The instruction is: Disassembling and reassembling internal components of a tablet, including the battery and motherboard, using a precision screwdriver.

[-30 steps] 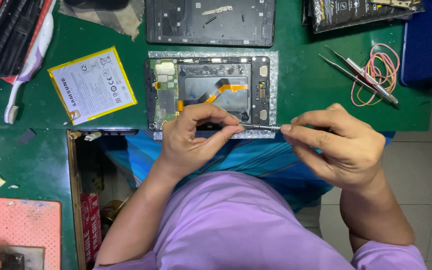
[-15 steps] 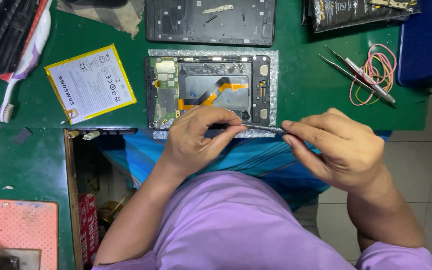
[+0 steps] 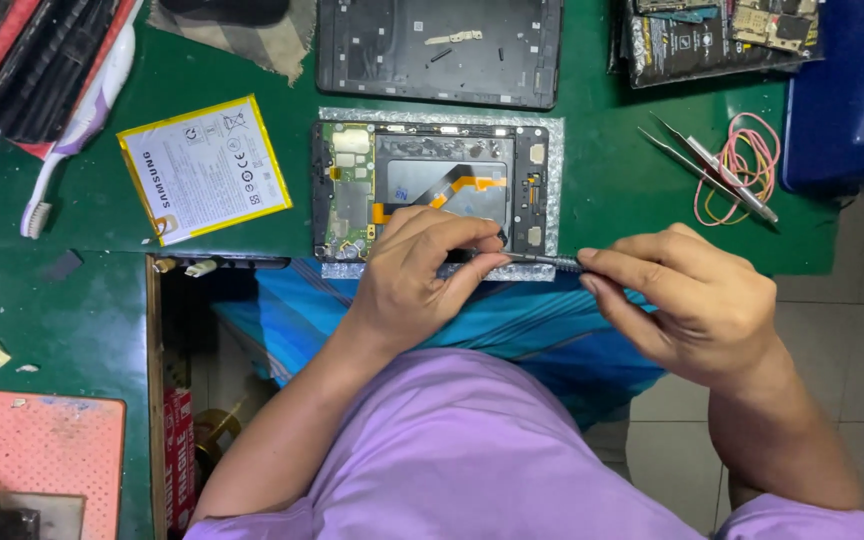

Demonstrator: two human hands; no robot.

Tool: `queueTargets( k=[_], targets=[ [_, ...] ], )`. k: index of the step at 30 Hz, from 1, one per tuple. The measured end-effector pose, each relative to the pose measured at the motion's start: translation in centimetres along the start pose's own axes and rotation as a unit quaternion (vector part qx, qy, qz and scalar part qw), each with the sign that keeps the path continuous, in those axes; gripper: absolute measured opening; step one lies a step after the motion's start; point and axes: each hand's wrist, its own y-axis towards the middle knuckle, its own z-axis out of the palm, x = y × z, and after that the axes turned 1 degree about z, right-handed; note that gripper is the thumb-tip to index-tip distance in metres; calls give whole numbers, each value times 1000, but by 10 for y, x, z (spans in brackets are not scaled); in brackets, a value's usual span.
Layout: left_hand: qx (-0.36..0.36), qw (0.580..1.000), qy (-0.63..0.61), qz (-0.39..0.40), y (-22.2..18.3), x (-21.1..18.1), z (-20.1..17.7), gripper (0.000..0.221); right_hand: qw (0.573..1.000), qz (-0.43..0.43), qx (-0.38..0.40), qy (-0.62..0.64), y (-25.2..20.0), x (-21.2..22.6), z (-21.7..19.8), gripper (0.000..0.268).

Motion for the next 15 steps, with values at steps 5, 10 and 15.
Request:
queueTargets(
  k=[5,10,15],
  targets=[
    [1,1000,6,27,5,0,-4,33,1000,-5,-4,-10,0,1,-1,14],
    [18,998,14,52,8,2,-4,32,1000,0,-7,-29,-3,-2,0,16],
    [52,993,49,98,14,2,-6,21,1000,-11,13,-21,-2,-4,-2,17]
  ],
)
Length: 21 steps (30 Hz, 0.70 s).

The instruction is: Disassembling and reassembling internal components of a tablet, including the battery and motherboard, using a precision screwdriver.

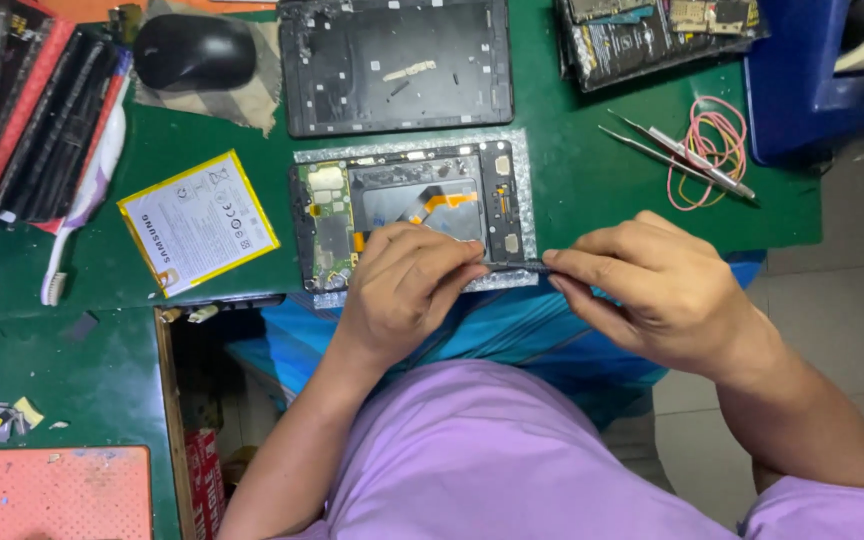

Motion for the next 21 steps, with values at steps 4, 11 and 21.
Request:
queueTargets(
  k=[4,11,21],
  targets=[
    [26,999,22,5,-6,3,-2,19,1000,2,13,-12,-4,0,-3,16],
    [59,991,120,5,-14,1,-4,22,998,-14,31,-45,-7,-3,2,16],
    [101,983,149,-35,-17,-3,-4,41,996,-33,53,-62,-4,-3,11,15]
  ],
)
